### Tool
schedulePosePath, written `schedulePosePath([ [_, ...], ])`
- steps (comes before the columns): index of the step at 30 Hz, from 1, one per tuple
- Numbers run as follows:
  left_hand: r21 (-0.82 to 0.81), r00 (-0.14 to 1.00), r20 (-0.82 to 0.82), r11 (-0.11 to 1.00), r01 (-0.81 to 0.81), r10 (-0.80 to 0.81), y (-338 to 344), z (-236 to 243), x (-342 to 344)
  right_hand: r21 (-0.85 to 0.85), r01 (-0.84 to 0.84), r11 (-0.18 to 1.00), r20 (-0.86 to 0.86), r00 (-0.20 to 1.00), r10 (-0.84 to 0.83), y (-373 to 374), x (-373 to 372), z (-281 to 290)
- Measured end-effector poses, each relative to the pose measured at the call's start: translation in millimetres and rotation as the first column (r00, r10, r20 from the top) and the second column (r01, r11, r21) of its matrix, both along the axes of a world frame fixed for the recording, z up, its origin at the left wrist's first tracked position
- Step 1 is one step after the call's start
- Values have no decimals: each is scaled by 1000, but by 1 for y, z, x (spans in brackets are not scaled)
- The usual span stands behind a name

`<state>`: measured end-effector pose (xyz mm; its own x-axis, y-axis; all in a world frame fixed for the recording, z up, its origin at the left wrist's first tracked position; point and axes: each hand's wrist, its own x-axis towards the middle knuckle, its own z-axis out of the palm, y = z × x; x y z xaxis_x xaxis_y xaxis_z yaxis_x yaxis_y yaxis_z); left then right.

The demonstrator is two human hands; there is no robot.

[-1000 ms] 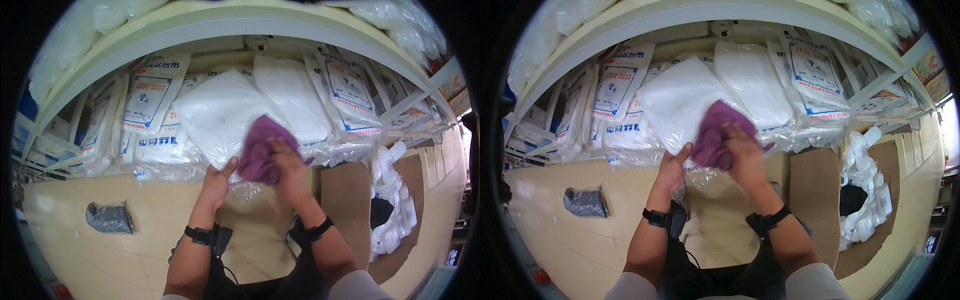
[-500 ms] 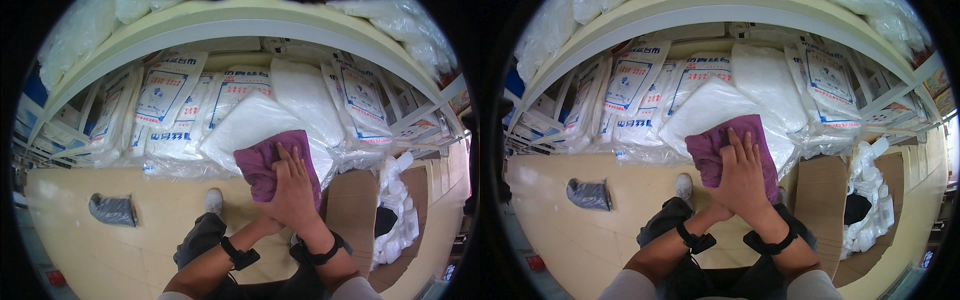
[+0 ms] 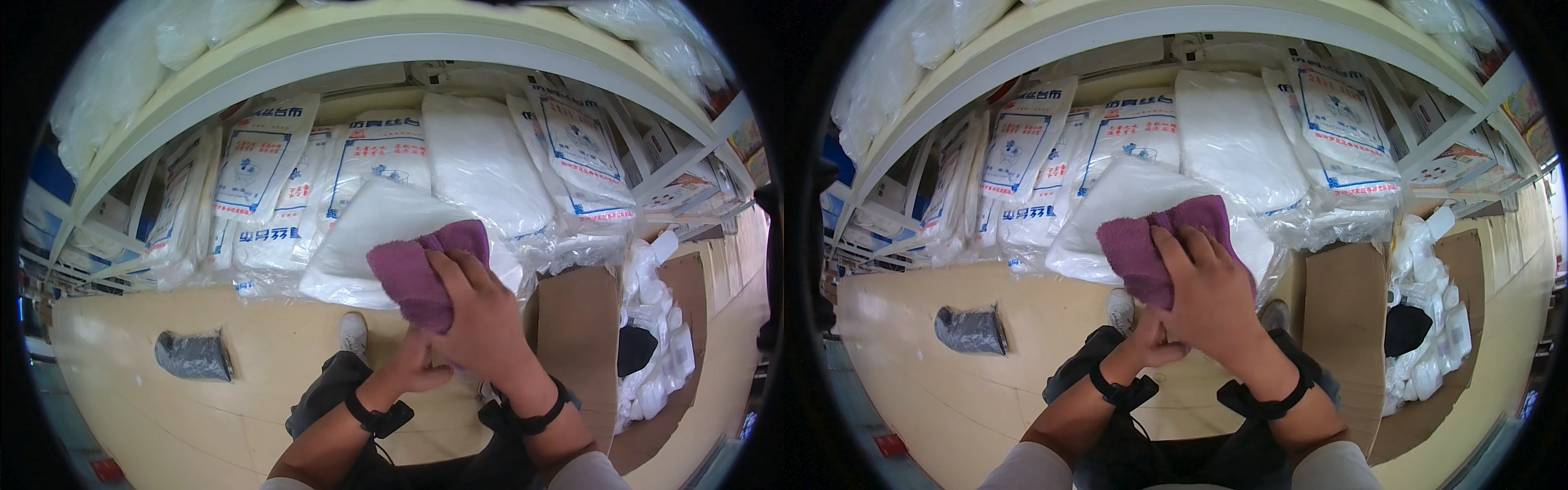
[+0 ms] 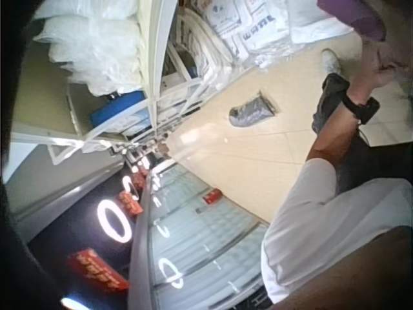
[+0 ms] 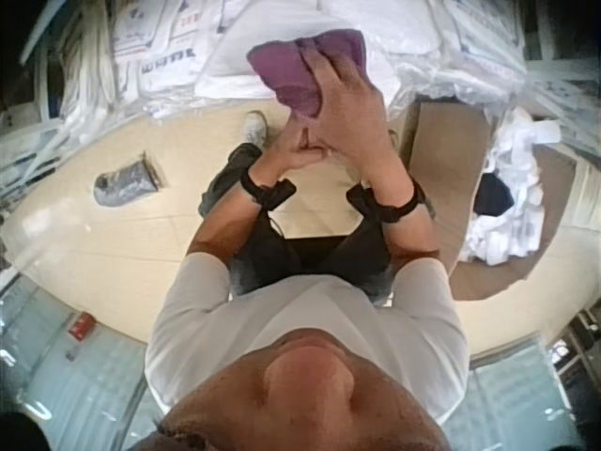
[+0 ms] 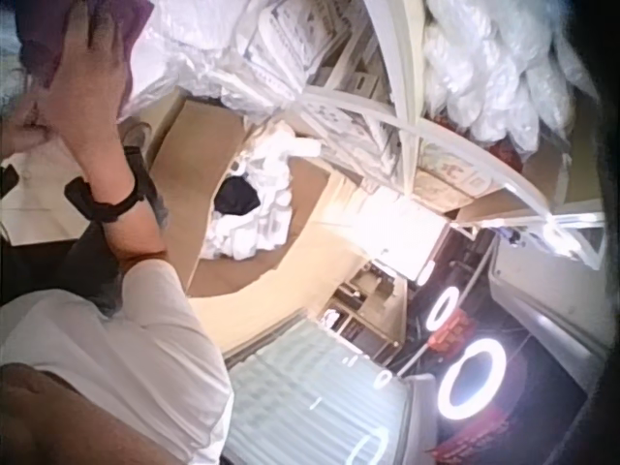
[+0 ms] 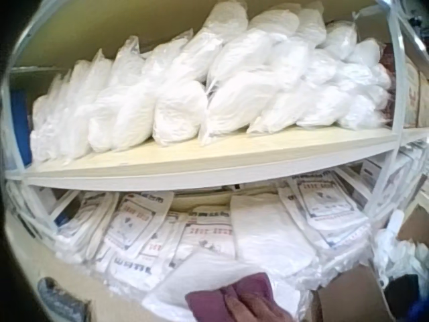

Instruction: The person wipes the plastic-wrapped surfaces of stacked white packages on a shelf using a purple cloth. They repeatedly pick up each package, wipe its top and sides, and place it back in the same position.

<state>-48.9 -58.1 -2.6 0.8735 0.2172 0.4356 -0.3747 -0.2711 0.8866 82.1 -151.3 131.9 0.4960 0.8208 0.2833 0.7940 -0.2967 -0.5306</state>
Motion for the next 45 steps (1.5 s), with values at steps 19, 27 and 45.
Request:
schedulePosePath([
  [19, -670, 837, -500, 513, -537, 222, 67, 16, 22, 412, 528, 743, -896, 384, 224, -85, 116, -90],
  [27, -636, 787, -524, 465, -616, 325, 78, 12, 31, 389, 566, 727, -905, 89, 415, -101, 124, -84],
  [45, -608, 591, -757, 632, -480, -280, 14, -142, -7, 456, 797, 396, -883, 350, 312, -104, 149, -86],
])
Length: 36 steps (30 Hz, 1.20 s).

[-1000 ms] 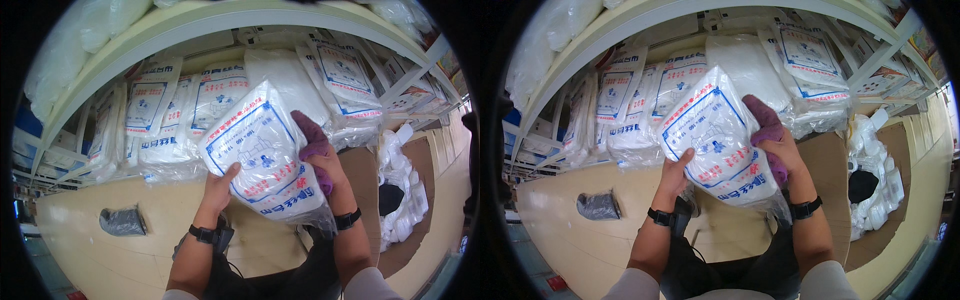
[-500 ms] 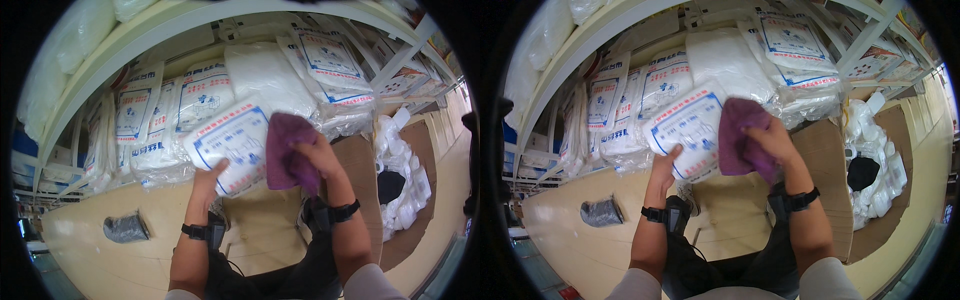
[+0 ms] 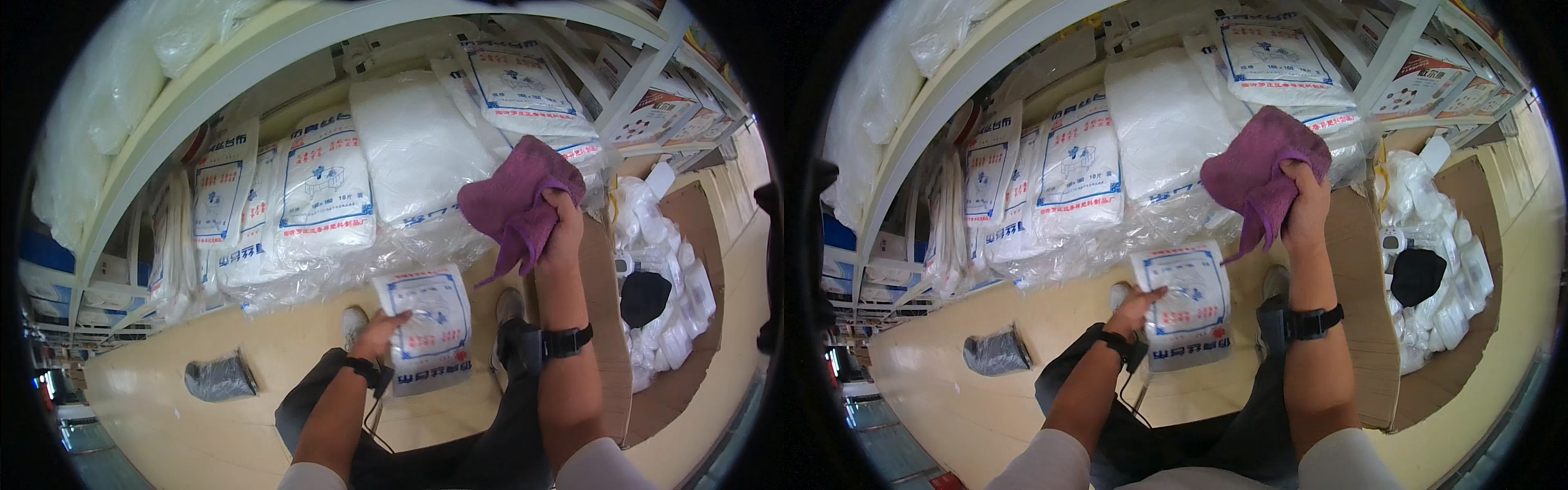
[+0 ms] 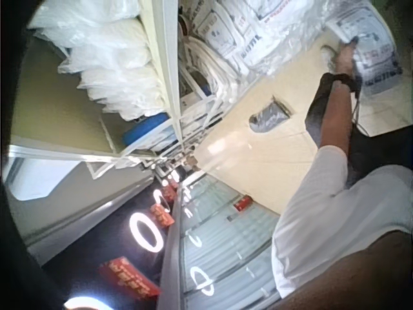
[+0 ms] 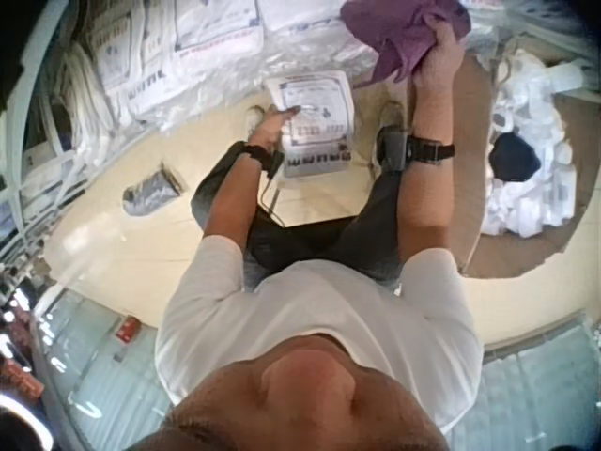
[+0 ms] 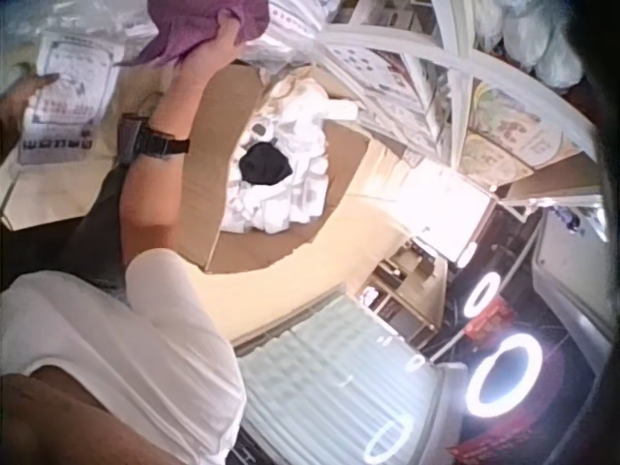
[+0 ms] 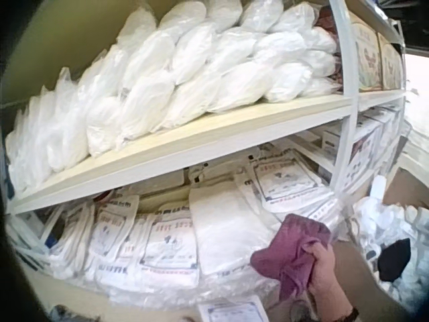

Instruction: The person wipes the plastic-wrapped surfaces of stacked white packages on a shelf using a purple cloth. They repeatedly pick up each package, wipe its top and sides, and place it back in the same position.

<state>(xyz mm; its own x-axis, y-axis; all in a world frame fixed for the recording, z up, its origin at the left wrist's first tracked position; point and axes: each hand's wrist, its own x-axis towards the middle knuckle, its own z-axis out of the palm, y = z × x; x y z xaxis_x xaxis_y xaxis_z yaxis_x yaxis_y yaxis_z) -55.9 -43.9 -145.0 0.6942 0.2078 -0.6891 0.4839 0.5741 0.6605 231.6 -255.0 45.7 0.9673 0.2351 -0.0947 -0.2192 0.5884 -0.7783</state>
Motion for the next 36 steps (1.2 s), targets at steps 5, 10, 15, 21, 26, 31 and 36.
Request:
schedulePosePath([
  [5, -7, 973, -8, 973, -230, 230, 87, 5, 7, 85, 10, 996, -97, 995, -2, -8, -2, 8],
  [10, 150, 876, -139, 884, -442, 461, 233, -41, -43, 35, -13, 999, -114, 993, 17, -13, -8, 8],
  [15, 466, 819, -249, 805, -367, 518, 275, -60, -61, -6, -18, 1000, -115, 993, 17, -10, -7, 9],
  [21, 710, 781, -418, 703, -39, 465, 247, -107, -58, -68, -22, 997, -52, 998, 19, 2, -12, 3],
  [26, 782, 713, -586, 501, 372, 385, 259, -110, -63, -7, 46, 999, -81, 996, -47, -8, -12, -2],
  [31, 681, 635, -666, -28, 732, 392, 226, -101, -62, 186, 188, 964, 58, 978, -202, -23, 17, -34],
  [36, 701, 610, -189, 329, 632, -770, 35, 47, 63, 471, 356, 807, -150, 934, -324, -47, 25, 14],
])
